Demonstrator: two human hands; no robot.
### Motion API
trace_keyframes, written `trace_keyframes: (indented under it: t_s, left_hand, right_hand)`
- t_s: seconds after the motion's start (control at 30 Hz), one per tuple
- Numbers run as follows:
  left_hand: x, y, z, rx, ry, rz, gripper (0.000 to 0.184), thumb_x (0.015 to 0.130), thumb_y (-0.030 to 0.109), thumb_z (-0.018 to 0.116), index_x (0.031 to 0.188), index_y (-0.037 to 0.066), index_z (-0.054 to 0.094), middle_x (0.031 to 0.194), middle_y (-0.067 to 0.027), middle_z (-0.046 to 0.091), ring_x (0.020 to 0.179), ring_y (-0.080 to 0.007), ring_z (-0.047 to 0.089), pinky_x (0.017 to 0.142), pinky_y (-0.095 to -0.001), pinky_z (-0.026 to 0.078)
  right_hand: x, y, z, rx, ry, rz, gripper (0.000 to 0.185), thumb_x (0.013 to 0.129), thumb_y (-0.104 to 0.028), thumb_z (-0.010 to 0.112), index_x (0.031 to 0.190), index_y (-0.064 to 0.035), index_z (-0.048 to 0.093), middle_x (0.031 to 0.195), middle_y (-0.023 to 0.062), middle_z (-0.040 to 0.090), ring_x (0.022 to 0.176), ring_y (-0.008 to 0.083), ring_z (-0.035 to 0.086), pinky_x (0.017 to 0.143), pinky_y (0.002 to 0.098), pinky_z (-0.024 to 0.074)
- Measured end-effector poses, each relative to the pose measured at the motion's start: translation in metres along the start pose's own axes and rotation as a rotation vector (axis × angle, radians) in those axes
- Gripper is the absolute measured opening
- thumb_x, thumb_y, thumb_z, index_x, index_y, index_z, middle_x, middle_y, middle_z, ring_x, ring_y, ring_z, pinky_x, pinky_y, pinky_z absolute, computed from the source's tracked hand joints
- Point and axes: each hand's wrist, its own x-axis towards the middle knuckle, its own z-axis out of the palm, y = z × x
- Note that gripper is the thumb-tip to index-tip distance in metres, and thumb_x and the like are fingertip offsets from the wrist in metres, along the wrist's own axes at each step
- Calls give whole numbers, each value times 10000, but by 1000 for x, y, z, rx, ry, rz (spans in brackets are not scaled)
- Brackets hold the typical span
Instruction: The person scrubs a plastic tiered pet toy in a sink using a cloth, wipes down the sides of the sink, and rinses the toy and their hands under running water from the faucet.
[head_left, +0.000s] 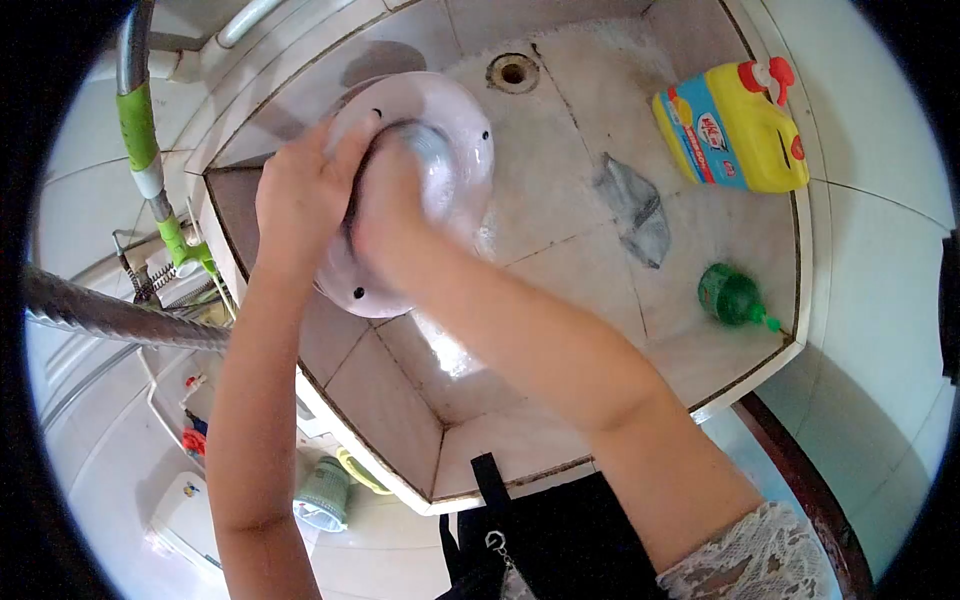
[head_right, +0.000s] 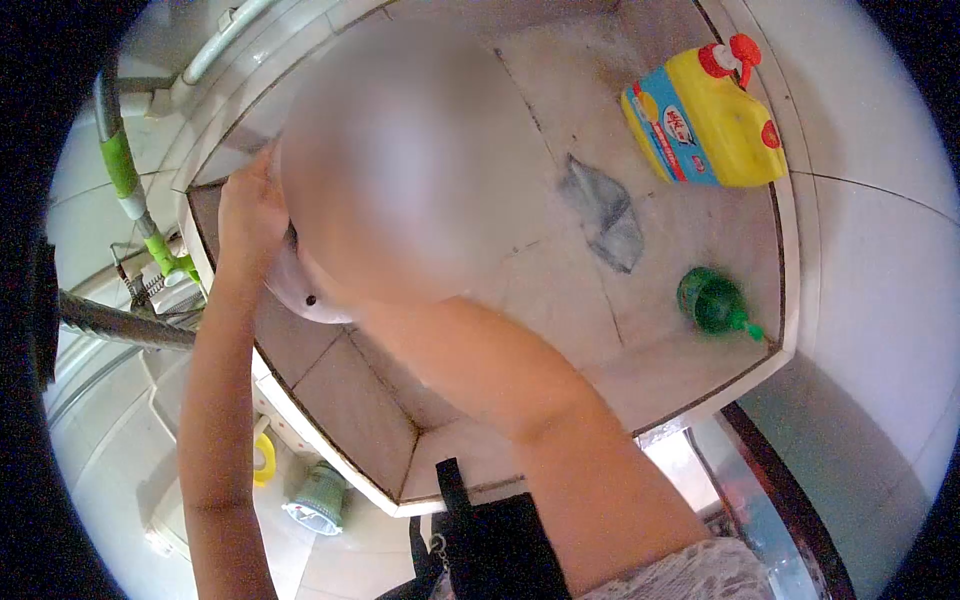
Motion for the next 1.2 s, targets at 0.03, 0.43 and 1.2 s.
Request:
trace_keyframes:
  t_s: [0.03,0.43,1.2]
  left_hand:
    - [2,-5,3,15,55,24,548,796,530,517,1026,45,625,764,-203,633,787,-357,615,717,-397,463]
    - [10,4,5,-168,-9,-86,478,817,513,483,971,85,631,755,-189,622,781,-373,599,712,-407,451]
    - [-3,22,10,-195,76,-121,491,902,391,373,740,-8,608,663,-263,553,693,-449,552,678,-490,422]
  right_hand:
    - [-18,3,-10,-240,-64,-94,409,848,-212,495,1218,-44,446,1253,190,459,1176,339,421,995,378,323]
    - [47,-127,-84,-1934,-1011,-848,584,783,-261,585,1315,-131,382,1370,144,353,1240,342,352,1020,444,301]
    - [-18,-82,4,-1264,-10,-1269,199,746,-21,532,926,-21,447,994,222,474,928,410,447,815,459,377]
